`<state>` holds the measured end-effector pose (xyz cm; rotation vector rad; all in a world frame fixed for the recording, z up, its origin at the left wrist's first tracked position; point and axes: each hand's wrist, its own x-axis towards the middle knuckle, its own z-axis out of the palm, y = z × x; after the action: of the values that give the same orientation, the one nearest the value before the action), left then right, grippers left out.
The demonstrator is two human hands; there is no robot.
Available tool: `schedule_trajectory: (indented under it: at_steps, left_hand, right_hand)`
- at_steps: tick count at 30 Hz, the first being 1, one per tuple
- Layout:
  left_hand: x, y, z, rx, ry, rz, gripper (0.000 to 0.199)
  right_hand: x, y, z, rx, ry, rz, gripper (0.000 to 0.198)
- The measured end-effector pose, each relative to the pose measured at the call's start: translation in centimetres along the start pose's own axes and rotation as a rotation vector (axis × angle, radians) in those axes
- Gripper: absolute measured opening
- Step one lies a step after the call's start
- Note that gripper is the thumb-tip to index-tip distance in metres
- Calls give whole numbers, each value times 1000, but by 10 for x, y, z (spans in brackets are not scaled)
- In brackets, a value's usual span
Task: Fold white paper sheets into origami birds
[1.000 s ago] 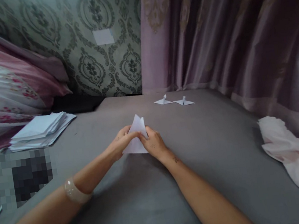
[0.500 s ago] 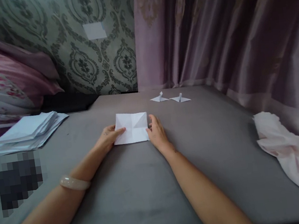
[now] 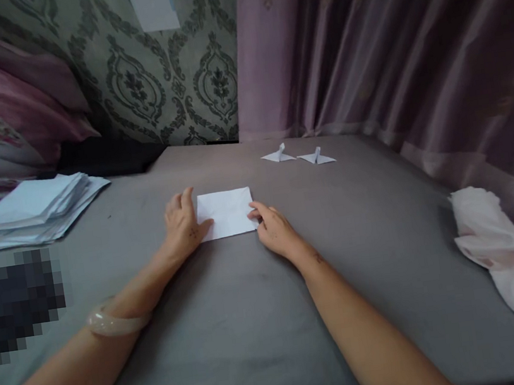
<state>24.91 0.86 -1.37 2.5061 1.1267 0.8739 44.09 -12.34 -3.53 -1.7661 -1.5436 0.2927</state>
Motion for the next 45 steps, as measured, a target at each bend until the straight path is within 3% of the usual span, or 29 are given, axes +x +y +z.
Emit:
schedule_trajectory:
  at_steps: [2, 5, 7, 10, 14, 19, 26, 36, 45]
  left_hand:
    - [-4, 6, -4, 111, -33, 223, 51]
    - [-8, 16, -4, 69, -260, 492, 18]
    - [-9, 18, -1, 23, -341, 537, 24]
    - [-8, 15, 1, 32, -325, 542, 32]
    - [-4, 10, -3, 88, -363, 659, 22]
    - [-4, 14, -5, 185, -418, 824, 29]
    - [-6, 18, -2, 254, -391, 807, 31]
    - [3, 16, 3, 183, -286, 656, 32]
    - [15, 26, 5, 264, -348, 662, 30]
  right_hand:
    - [-2, -2, -1, -15, -9, 3, 58]
    - [-5, -4, -3, -40, -23, -2, 57]
    - [-6, -5, -3, -48, -25, 1, 57]
    - [-7, -4, -4, -62, -28, 6, 58]
    - [-8, -4, -6, -94, -40, -30, 60]
    - [-11, -12, -10, -133, -59, -52, 60]
    - [-18, -29, -11, -311, -78, 35, 53]
    - [-20, -44, -8, -361, -39, 153, 35]
    - [-15, -37, 4, -324, 90, 213, 22]
